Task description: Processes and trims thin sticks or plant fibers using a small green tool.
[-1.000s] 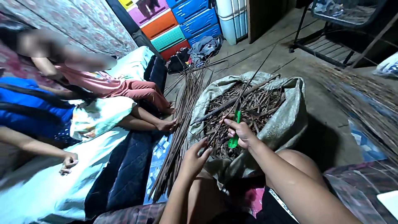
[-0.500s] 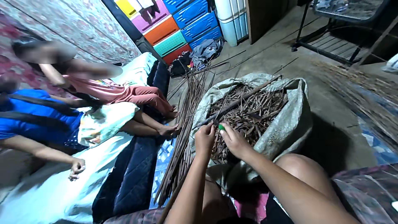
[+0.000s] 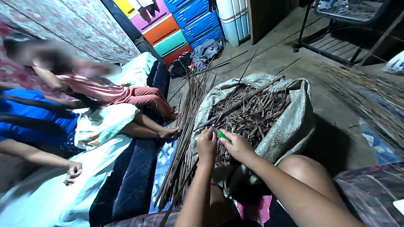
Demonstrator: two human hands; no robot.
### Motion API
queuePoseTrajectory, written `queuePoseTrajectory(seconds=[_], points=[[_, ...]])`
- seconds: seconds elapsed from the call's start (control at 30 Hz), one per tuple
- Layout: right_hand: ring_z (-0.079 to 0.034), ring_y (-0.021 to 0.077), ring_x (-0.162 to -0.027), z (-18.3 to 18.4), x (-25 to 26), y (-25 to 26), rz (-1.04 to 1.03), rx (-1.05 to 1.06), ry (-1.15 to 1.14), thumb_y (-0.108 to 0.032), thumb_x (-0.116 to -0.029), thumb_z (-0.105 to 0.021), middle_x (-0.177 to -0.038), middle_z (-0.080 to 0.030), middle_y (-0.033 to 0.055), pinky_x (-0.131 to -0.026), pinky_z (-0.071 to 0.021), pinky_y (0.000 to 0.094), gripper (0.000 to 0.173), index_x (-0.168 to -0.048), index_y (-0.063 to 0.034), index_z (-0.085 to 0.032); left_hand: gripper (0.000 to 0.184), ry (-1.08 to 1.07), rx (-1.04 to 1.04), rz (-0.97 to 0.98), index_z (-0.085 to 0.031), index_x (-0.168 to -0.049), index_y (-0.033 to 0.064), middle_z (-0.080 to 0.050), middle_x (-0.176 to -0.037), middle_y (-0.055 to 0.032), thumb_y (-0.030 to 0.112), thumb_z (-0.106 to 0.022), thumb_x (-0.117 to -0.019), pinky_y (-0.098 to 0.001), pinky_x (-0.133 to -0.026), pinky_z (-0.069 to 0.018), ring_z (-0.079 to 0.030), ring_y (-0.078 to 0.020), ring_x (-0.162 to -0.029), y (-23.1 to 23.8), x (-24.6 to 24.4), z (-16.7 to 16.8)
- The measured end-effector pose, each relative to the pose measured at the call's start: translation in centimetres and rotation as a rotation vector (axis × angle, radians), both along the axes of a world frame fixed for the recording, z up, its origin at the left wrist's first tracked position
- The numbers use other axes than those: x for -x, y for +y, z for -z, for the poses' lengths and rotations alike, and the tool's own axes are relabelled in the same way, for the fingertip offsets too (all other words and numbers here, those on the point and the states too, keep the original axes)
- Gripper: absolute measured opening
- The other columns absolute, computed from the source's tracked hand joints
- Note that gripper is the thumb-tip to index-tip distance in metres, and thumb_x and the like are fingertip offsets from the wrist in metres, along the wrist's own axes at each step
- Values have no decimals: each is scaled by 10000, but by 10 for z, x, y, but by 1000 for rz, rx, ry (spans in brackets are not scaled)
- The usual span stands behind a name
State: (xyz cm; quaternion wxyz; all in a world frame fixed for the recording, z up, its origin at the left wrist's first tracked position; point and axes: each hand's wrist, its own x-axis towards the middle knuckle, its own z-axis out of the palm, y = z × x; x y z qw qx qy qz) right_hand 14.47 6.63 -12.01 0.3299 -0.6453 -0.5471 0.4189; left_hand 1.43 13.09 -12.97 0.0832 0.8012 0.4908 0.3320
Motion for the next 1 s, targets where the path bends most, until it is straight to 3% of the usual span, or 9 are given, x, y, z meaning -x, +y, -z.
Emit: queuePoseTrajectory(seconds=[0.2, 0.37, 0.4, 0.43, 0.47, 0.53, 0.63, 0.83, 1.0], points=[[-573, 317, -1349, 4, -1, 7, 28, -13, 61, -311, -1115, -459, -1475, -581, 172, -1135, -424, 521, 500, -1566, -94, -451, 189, 2, 10, -12, -782, -971, -34, -754, -931, -177, 70, -624, -966, -476, -807, -578, -735, -295, -862, -5, -3, 4], [-592, 304, -1328, 4, -3, 8, 5, 28, 113, -300, -1108, -484, -1486, -573, 171, -1127, -436, 514, 518, -1583, -102, -421, 196, -34, 43, -24, -782, -1024, -33, -758, -970, -181, 59, -617, -973, -455, -841, -577, -737, -286, -898, -6, -3, 6], [-648, 273, -1220, 3, -6, 8, -17, 78, 147, -306, -1105, -497, -1453, -596, 163, -1050, -496, 481, 526, -1595, -136, -406, 207, -45, 59, -27, -783, -1062, -21, -760, -987, -178, 62, -613, -978, -447, -855, -576, -738, -281, -913, -5, -2, 5], [-682, 234, -971, 3, -8, 7, -33, 121, 202, -301, -1103, -510, -1355, -632, 169, -855, -555, 426, 527, -1599, -164, -399, 220, -51, 70, -29, -781, -1102, -7, -762, -1006, -175, 66, -610, -984, -440, -867, -574, -739, -275, -926, -5, -1, 5], [-636, 195, -756, 4, -9, 7, -47, 159, 280, -294, -1103, -514, -1245, -643, 170, -686, -548, 371, 528, -1604, -187, -386, 231, -48, 72, -27, -778, -1129, 5, -766, -1022, -169, 70, -606, -989, -432, -874, -576, -744, -265, -934, -4, 1, 5], [-567, 154, -601, 4, -11, 6, -61, 207, 411, -271, -1107, -509, -1126, -636, 159, -563, -515, 316, 532, -1613, -204, -360, 231, -46, 59, -17, -779, -1128, 6, -766, -1005, -166, 69, -609, -986, -430, -857, -579, -743, -259, -907, -4, 3, 6], [-571, 133, -592, 4, -9, 7, -30, 192, 509, -239, -1108, -502, -1043, -626, 135, -538, -512, 283, 536, -1615, -166, -345, 216, -44, 57, -5, -780, -1090, -21, -762, -997, -179, 66, -614, -983, -458, -852, -580, -741, -284, -906, -8, 3, 7], [-588, 139, -607, 3, -9, 12, -27, 228, 513, -234, -1111, -496, -1049, -628, 138, -558, -522, 285, 568, -1637, -178, -289, 214, -27, 68, -10, -774, -1109, -26, -763, -1033, -183, 62, -631, -976, -448, -885, -580, -746, -285, -945, -11, 2, 10], [-647, 154, -646, 5, -19, 15, -36, 257, 643, -182, -1107, -497, -1047, -630, 131, -580, -574, 309, 601, -1642, -153, -226, 348, 72, 245, 34, -684, -1330, 32, -747, -1108, -187, 155, -625, -1010, -492, -926, -562, -732, -305, -988, -20, 33, 9]])
